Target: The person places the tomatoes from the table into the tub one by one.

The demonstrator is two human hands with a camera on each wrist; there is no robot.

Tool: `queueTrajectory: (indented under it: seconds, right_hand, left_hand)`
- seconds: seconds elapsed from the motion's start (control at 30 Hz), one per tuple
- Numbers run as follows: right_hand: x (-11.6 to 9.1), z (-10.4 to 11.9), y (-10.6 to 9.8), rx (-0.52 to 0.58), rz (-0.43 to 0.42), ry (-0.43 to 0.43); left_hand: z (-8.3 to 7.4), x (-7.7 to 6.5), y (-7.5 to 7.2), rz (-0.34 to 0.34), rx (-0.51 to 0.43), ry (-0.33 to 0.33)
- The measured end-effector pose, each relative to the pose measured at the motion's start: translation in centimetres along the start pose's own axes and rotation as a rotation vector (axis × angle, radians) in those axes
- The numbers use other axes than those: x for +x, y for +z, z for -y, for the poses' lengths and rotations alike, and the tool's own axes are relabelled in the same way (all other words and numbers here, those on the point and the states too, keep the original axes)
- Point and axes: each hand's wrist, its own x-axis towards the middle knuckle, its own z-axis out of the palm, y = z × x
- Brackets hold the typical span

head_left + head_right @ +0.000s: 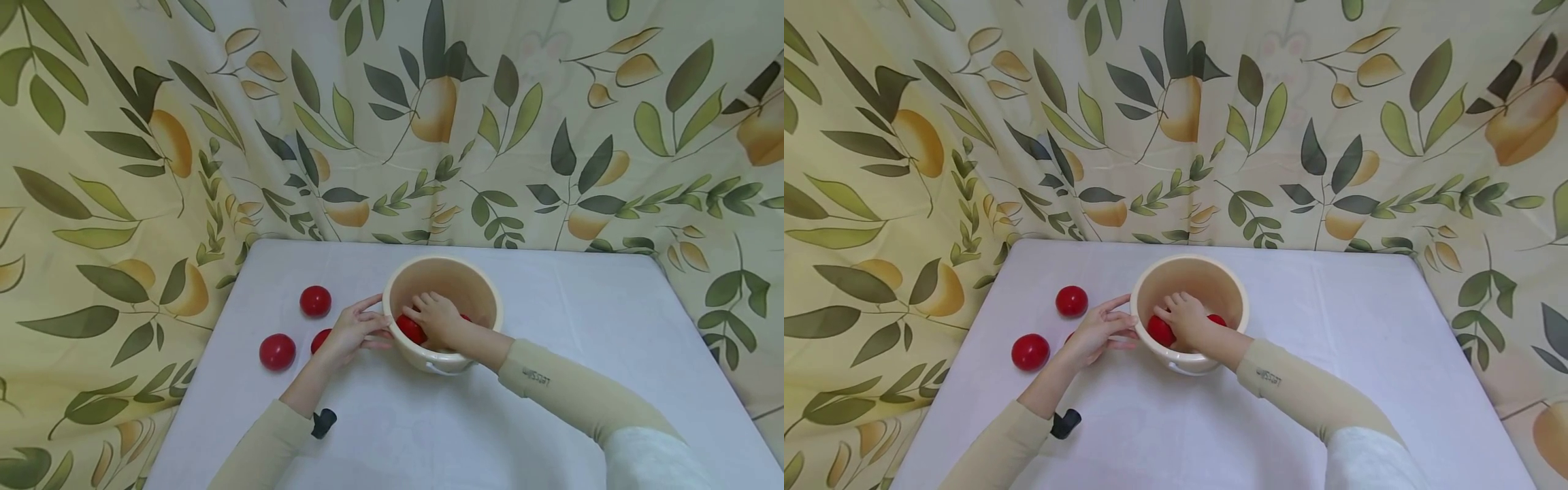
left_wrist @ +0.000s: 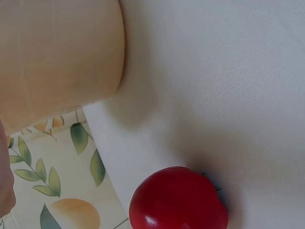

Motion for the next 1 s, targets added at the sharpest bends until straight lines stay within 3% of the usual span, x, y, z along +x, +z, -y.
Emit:
queueTrajectory:
  seconds: [0.2, 0.27, 0.5, 0.6, 0.7, 0.83, 1.0]
  right_hand:
    - [-0.2, 0.0, -0.1, -0.032, 0.059, 0.006]
    - [0.1, -0.1, 0.8, -0.034, 0.035, -0.003]
    - [-0.5, -0.3, -0.2, -0.003, 0.025, 0.0]
    - [-0.4, -0.7, 0.0, 0.104, -0.095, 0.018]
    - [-0.6, -1.4, -0.2, 0.268, -0.251, 0.099]
    - [-1.9, -2.4, -1.0, 0.535, -0.457, 0.29]
    - [-5.0, -4.4, -1.5, 0.872, -0.725, 0.543]
  left_hand:
    - [0.0, 0.1, 0.0, -0.004, -0.001, -0.005]
    - [0.1, 0.1, 0.0, -0.005, 0.001, -0.006]
    - [0.1, 0.2, 0.0, -0.014, 0.006, -0.012]
    - [0.1, 0.2, 0.0, -0.005, 0.002, -0.009]
    - [0.1, 0.2, 0.0, 0.002, -0.007, -0.006]
    - [0.1, 0.2, 0.0, 0.002, -0.012, -0.005]
    - [0.1, 0.1, 0.0, -0.002, -0.007, 0.003]
